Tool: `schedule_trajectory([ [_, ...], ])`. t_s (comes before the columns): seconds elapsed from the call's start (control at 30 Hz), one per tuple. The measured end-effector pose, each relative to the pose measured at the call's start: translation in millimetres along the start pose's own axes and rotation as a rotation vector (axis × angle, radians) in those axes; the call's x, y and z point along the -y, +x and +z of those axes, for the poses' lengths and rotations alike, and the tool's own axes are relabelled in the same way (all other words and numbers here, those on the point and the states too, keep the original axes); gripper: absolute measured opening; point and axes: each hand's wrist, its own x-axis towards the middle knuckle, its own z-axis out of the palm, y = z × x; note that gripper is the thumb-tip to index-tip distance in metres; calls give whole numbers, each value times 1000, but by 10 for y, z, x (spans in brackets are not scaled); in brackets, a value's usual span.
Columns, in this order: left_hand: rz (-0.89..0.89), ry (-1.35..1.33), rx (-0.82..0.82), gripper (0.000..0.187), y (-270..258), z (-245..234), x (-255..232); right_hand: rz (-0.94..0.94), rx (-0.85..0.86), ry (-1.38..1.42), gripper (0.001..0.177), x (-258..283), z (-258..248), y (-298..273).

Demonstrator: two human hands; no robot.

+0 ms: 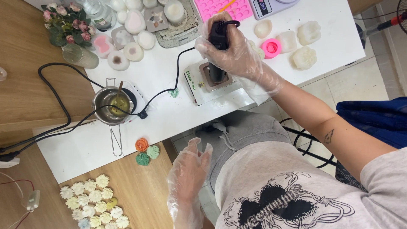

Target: Pouring melted wax into molds to create decorative candles.

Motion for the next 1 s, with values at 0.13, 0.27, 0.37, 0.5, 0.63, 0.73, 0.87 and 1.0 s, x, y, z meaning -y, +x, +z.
schedule_trajectory([
  [0.13,15,-5,-1,53,-7,3,-17,21,-3,149,34,17,49,-33],
  [0.27,13,-23,-11,53,-16,14,-1,6,18,121,35,13,59,-46],
  [0.37,11,-38,-16,53,-29,47,38,107,18,128,36,242,22,-13],
  [0.5,7,-48,-18,53,-46,67,43,104,-4,150,36,85,67,-52],
  [0.63,16,-51,-33,54,-46,63,47,58,-5,145,36,57,52,-53],
  [0.73,27,-40,-21,54,-32,72,33,56,-22,129,36,-42,50,-99],
  [0.87,35,-25,-28,56,-29,86,38,10,-30,119,33,75,-7,-91],
  [1.0,27,-19,-27,56,-17,81,31,60,-14,231,34,82,-156,-62],
])
